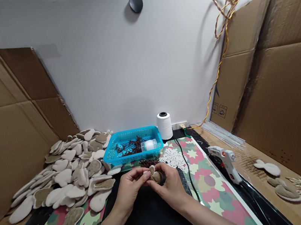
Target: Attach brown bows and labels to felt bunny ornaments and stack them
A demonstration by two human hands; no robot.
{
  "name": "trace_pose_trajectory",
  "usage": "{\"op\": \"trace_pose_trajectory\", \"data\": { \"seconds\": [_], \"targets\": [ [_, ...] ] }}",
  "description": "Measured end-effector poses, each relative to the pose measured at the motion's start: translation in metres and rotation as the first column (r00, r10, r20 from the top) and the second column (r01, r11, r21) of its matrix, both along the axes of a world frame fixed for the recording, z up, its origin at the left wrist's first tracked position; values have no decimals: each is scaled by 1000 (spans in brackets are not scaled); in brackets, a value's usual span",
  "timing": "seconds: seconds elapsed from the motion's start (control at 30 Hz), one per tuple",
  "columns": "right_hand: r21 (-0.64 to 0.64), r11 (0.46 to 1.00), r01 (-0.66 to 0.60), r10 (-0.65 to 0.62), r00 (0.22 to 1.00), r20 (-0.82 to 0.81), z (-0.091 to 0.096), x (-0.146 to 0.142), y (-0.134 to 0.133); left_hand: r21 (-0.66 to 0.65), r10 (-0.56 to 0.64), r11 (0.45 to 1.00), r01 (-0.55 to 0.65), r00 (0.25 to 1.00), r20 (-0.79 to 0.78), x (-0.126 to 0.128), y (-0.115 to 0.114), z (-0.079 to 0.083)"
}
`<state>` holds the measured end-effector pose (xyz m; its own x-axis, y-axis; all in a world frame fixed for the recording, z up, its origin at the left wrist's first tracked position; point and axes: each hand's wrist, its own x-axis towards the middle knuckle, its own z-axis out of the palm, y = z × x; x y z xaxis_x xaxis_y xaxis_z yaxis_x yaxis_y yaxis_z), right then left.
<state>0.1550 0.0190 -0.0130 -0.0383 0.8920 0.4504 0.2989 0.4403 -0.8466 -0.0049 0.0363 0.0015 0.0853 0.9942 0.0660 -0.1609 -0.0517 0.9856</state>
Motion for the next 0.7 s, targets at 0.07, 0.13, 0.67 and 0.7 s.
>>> {"op": "trace_pose_trajectory", "data": {
  "seconds": [0.07,0.13,0.67,0.7],
  "targets": [
    [33,999,36,-36,999,-3,1,0,-2,-2,8,1000,-8,1000,15,2,-2,-1],
    [21,999,33,-32,999,-33,0,0,-2,-6,15,1000,-15,999,32,3,-3,-3],
    [-138,915,-379,223,759,-612,-15,-14,3,104,88,991,-87,996,-13,6,-1,-11],
    [-143,896,-421,230,713,-662,-14,-16,4,123,120,985,-118,993,-4,7,-2,-12]
  ]
}}
